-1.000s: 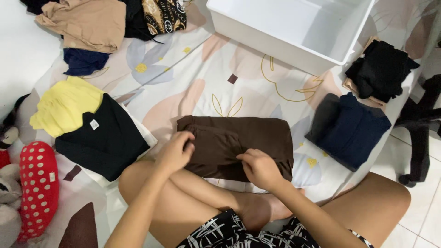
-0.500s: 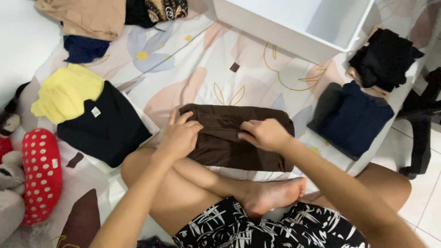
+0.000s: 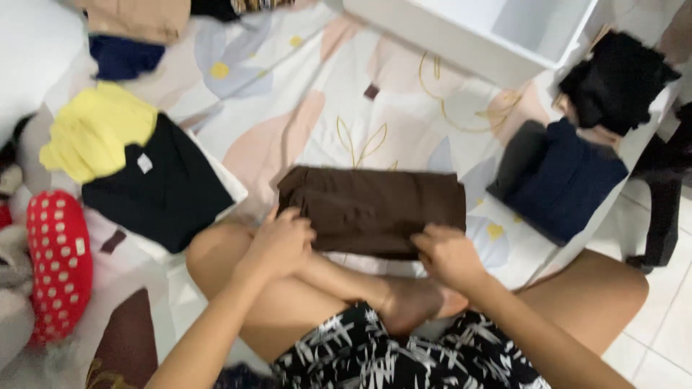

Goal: Folding various items of clothing and organizing them.

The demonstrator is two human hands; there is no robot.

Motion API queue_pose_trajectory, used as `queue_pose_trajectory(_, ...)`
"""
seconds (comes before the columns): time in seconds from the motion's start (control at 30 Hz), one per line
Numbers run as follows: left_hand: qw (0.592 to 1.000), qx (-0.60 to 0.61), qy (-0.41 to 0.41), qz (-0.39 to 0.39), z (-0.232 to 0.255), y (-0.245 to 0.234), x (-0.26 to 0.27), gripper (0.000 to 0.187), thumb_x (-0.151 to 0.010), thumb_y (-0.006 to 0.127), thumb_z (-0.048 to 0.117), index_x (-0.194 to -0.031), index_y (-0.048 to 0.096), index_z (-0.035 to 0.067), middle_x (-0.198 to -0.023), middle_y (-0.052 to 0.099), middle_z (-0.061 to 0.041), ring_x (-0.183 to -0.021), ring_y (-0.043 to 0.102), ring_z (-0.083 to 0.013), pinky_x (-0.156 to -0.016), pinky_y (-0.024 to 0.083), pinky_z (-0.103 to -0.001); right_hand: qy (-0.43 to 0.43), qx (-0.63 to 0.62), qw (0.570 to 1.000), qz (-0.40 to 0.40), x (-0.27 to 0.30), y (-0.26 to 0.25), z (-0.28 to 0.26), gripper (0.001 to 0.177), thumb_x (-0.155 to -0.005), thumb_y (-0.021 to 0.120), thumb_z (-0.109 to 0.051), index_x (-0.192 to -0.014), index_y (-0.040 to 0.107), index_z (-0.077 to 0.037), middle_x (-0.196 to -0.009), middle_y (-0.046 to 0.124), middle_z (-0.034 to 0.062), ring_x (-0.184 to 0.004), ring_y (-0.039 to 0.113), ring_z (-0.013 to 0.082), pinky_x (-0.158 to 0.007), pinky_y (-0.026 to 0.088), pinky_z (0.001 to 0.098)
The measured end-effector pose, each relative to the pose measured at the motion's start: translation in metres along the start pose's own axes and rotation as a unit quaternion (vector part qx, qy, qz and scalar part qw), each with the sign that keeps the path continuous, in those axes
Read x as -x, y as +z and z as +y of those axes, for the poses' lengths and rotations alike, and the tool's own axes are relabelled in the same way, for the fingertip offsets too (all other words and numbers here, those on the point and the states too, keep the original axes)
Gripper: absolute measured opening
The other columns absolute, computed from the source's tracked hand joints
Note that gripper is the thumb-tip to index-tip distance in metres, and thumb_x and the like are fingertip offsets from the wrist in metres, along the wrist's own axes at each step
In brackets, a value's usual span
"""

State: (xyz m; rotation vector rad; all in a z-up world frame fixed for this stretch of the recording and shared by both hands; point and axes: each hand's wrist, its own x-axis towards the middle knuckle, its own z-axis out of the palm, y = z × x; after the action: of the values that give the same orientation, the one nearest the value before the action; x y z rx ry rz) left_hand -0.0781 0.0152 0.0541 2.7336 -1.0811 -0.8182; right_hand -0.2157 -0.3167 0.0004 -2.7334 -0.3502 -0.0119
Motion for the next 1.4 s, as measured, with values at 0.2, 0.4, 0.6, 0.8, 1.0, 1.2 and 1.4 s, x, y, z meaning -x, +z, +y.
queue_pose_trajectory(0.2, 0.991, 0.117, -0.053, 0.023, 0.013, -0.008, -0.009, 0.025, -0.086, 0.067, 0.028, -0.101, 0.079, 0.013, -0.114, 0.072, -0.008, -0.112, 0.06, -0.0307, -0.107, 0.036, -0.053, 0.309, -0.137, 0.937, -0.084, -0.003, -0.009, 0.017, 0.036, -0.084, 0.074, -0.043, -0.1, 0.079, -0.012, -0.099, 0.077, 0.0112, -0.091, 0.074, 0.0313, -0.082, 0.058, 0.0419)
queue_pose_trajectory(0.4, 0.922, 0.344, -0.128, 0.12, 0.026, 0.051, -0.062, 0.038, -0.09, 0.067, 0.024, -0.125, 0.063, 0.009, -0.092, 0.075, -0.014, -0.085, 0.072, -0.0318, -0.078, 0.057, -0.042, 0.426, 0.003, 0.901, 0.078, -0.018, 0.03, 0.025, 0.071, -0.077, 0.083, -0.055, -0.116, 0.066, 0.003, -0.11, 0.067, 0.0266, -0.098, 0.066, 0.0426, -0.082, 0.054, 0.0485)
queue_pose_trajectory(0.6, 0.905, 0.375, -0.161, 0.119, 0.082, 0.083, -0.09, 0.065, -0.09, 0.067, 0.022, -0.15, 0.045, 0.015, -0.103, 0.072, -0.017, -0.09, 0.07, -0.032, -0.08, 0.055, -0.041, 0.422, -0.249, 0.865, 0.111, -0.012, 0.101, 0.07, 0.05, -0.095, 0.072, -0.038, -0.127, 0.058, -0.003, -0.119, 0.069, 0.0203, -0.111, 0.065, 0.0361, -0.095, 0.053, 0.046)
queue_pose_trajectory(0.8, 0.803, 0.573, -0.008, 0.163, 0.147, 0.107, -0.124, 0.076, -0.086, 0.071, 0.021, -0.153, 0.038, 0.011, -0.127, 0.061, -0.018, -0.098, 0.068, -0.0292, -0.079, 0.058, -0.037, 0.429, -0.659, 0.6, 0.144, 0.02, 0.013, 0.11, 0.056, -0.095, 0.069, -0.022, -0.144, 0.053, 0.0, -0.129, 0.065, 0.0126, -0.115, 0.062, 0.0253, -0.098, 0.051, 0.0395)
queue_pose_trajectory(1.0, 0.541, 0.84, -0.029, 0.037, 0.1, 0.121, -0.13, 0.052, -0.094, 0.06, 0.036, -0.13, 0.064, -0.001, -0.117, 0.073, -0.015, -0.1, 0.071, -0.0267, -0.083, 0.06, -0.039, 0.339, -0.612, 0.702, 0.131, 0.004, -0.017, 0.071, 0.074, -0.087, 0.073, -0.013, -0.155, 0.045, -0.004, -0.15, 0.056, 0.0094, -0.135, 0.053, 0.0231, -0.112, 0.04, 0.0365)
queue_pose_trajectory(1.2, 0.483, 0.857, -0.151, 0.102, 0.061, 0.106, -0.09, 0.048, -0.093, 0.061, 0.04, -0.123, 0.066, 0.003, -0.112, 0.073, -0.012, -0.097, 0.07, -0.023, -0.085, 0.056, -0.038, 0.246, -0.64, 0.724, -0.071, -0.063, 0.042, -0.026, 0.069, -0.093, 0.069, -0.018, -0.155, 0.041, -0.016, -0.118, 0.069, 0.0089, -0.09, 0.066, 0.0146, -0.075, 0.057, 0.0293)
queue_pose_trajectory(1.4, 0.708, 0.615, -0.184, 0.295, 0.048, 0.128, -0.091, 0.037, -0.089, 0.074, 0.011, -0.123, 0.065, 0.002, -0.113, 0.072, -0.009, -0.098, 0.069, -0.0211, -0.088, 0.054, -0.032, 0.396, -0.417, 0.815, 0.068, -0.034, 0.044, 0.009, 0.039, -0.093, 0.075, -0.026, -0.121, 0.07, 0.0, -0.098, 0.075, 0.0105, -0.081, 0.069, 0.0184, -0.071, 0.058, 0.0323)
